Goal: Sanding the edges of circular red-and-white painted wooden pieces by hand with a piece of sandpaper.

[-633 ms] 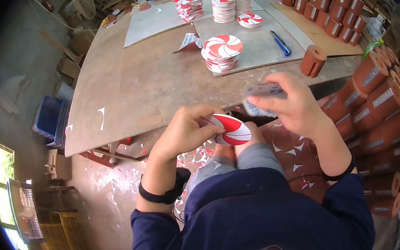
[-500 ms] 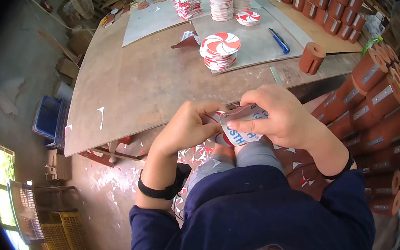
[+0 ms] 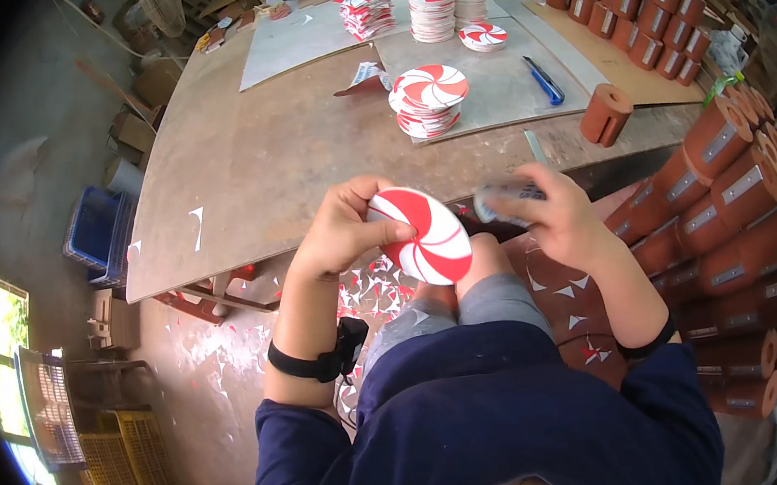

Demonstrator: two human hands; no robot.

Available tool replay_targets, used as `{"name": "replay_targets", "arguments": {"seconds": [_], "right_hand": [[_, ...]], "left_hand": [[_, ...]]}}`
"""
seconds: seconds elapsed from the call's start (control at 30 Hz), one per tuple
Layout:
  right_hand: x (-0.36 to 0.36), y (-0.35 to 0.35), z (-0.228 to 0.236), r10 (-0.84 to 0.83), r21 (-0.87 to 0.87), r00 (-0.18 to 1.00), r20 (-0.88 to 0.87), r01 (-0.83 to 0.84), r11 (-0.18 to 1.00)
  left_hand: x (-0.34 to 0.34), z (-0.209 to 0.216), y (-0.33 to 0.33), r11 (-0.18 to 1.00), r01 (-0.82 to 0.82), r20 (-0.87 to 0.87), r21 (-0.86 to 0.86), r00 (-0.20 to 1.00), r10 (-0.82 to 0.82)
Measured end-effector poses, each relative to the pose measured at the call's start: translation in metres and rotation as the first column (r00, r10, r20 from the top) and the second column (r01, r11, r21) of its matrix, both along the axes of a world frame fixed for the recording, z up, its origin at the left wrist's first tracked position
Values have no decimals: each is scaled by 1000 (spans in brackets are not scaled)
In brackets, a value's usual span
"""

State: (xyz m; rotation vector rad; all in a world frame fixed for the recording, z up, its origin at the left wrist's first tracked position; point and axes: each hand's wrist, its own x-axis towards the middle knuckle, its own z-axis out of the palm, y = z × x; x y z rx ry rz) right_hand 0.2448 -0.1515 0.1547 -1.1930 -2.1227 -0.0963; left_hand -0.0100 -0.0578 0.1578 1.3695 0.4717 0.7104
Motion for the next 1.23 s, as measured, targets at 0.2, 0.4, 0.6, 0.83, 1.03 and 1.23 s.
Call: {"name": "replay_targets", "arguments": {"seconds": [0.2,0.4,0.6,0.83,1.03,1.23], "right_hand": [[10,-6,-10,-115,-191,902,-416,38,981],[4,-7,-9,-139,-255,834,-534,-2,967],[7,1,-22,-95,-175,841,-533,1,985],[-7,3,-10,-282,-419,586,-760,-109,902],[3,32,9,-57,-250,803,-593,-116,961],[11,46,22,-6,-496,925,-379,-198,846]], "left_hand": [[17,-3,1,967,-93,327,-238,929,170],[30,-6,4,842,-146,385,-520,840,383],[33,-11,6,678,-170,293,-715,807,512],[39,-7,-2,772,-91,348,-628,855,384],[45,-5,-11,871,-254,256,-420,888,382],[40,-5,-14,918,-307,202,-252,911,360]]}}
